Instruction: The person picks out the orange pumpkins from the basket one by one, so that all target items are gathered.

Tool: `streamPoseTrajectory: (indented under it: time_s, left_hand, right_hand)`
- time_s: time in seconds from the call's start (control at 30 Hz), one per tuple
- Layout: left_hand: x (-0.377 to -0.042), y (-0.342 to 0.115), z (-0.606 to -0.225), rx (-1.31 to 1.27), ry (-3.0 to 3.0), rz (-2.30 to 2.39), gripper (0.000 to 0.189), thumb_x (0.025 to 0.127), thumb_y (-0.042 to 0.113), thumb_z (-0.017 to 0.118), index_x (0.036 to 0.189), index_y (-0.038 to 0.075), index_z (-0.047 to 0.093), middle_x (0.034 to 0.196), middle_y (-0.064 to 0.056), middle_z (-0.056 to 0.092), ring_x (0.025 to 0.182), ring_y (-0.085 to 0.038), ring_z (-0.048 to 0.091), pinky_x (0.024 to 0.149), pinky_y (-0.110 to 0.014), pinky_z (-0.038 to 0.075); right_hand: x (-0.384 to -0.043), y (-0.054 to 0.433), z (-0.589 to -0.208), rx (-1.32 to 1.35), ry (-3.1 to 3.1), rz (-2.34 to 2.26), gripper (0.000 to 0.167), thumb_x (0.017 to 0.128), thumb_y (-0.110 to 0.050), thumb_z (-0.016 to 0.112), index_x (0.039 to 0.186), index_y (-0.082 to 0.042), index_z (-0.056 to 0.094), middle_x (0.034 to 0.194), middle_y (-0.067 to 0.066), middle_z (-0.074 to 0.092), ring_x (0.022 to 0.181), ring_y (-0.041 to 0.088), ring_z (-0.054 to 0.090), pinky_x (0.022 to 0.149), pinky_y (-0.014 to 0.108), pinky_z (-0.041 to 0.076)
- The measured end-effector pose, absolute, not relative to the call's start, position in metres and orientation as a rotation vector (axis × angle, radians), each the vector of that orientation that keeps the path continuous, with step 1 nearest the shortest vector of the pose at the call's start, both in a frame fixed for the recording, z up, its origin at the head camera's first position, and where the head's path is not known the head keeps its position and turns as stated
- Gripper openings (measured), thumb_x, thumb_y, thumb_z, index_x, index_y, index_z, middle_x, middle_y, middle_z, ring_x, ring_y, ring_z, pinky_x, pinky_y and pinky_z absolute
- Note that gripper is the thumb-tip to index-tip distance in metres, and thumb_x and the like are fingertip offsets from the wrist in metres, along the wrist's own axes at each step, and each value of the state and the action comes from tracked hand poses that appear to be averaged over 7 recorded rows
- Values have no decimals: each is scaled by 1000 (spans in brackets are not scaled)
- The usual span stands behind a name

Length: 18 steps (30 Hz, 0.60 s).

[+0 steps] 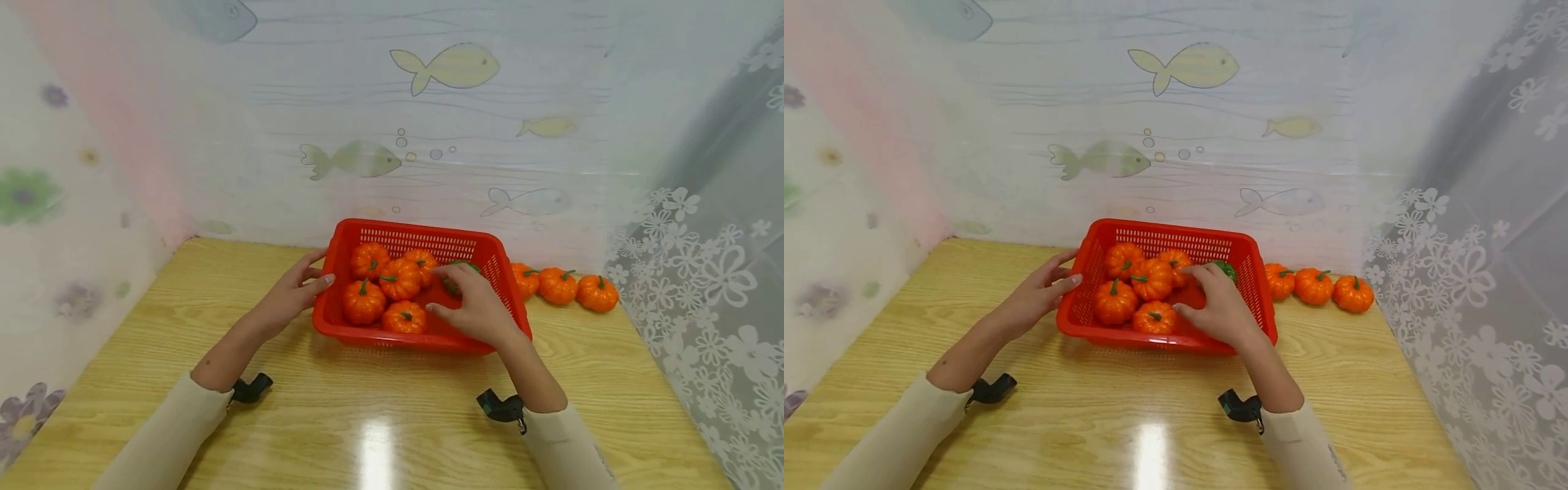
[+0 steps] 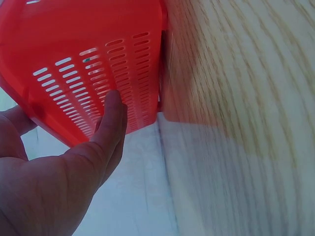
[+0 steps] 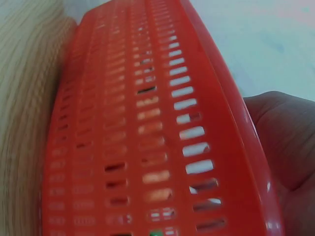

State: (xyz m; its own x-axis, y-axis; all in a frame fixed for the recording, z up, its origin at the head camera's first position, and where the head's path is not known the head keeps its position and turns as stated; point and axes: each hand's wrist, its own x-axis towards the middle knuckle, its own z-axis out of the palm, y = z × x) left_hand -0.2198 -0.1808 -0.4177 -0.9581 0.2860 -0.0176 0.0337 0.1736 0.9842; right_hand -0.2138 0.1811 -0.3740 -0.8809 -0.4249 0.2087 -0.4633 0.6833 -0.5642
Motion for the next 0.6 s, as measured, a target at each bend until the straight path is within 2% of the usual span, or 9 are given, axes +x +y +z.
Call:
streamPoseTrajectory:
  time_s: [0.23, 0.4, 0.6]
  left_hand:
    - [-219, -180, -418, 304, 2259, 1861, 70, 109, 36, 62, 168, 24, 28, 151, -19, 48, 136, -39, 56, 104, -50, 57]
    - [-219, -180, -418, 311, 2262, 1856, 69, 109, 36, 62, 168, 24, 27, 152, -21, 47, 136, -40, 55, 103, -50, 57]
    - [-220, -179, -418, 301, 2265, 1858, 69, 109, 36, 62, 168, 24, 28, 153, -20, 47, 137, -40, 55, 104, -51, 56]
  right_hand:
    - [-214, 170, -374, 648, -3035, 995, 69, 90, -29, 86, 145, 2, 56, 142, 20, 61, 131, 39, 57, 112, 56, 48]
    - [-215, 165, -374, 668, -3130, 970, 68, 87, -38, 89, 139, -2, 62, 136, 16, 67, 127, 36, 61, 109, 54, 51]
    - [-220, 158, -375, 697, -3181, 937, 62, 84, -39, 91, 131, -7, 68, 132, 12, 70, 121, 32, 65, 105, 51, 53]
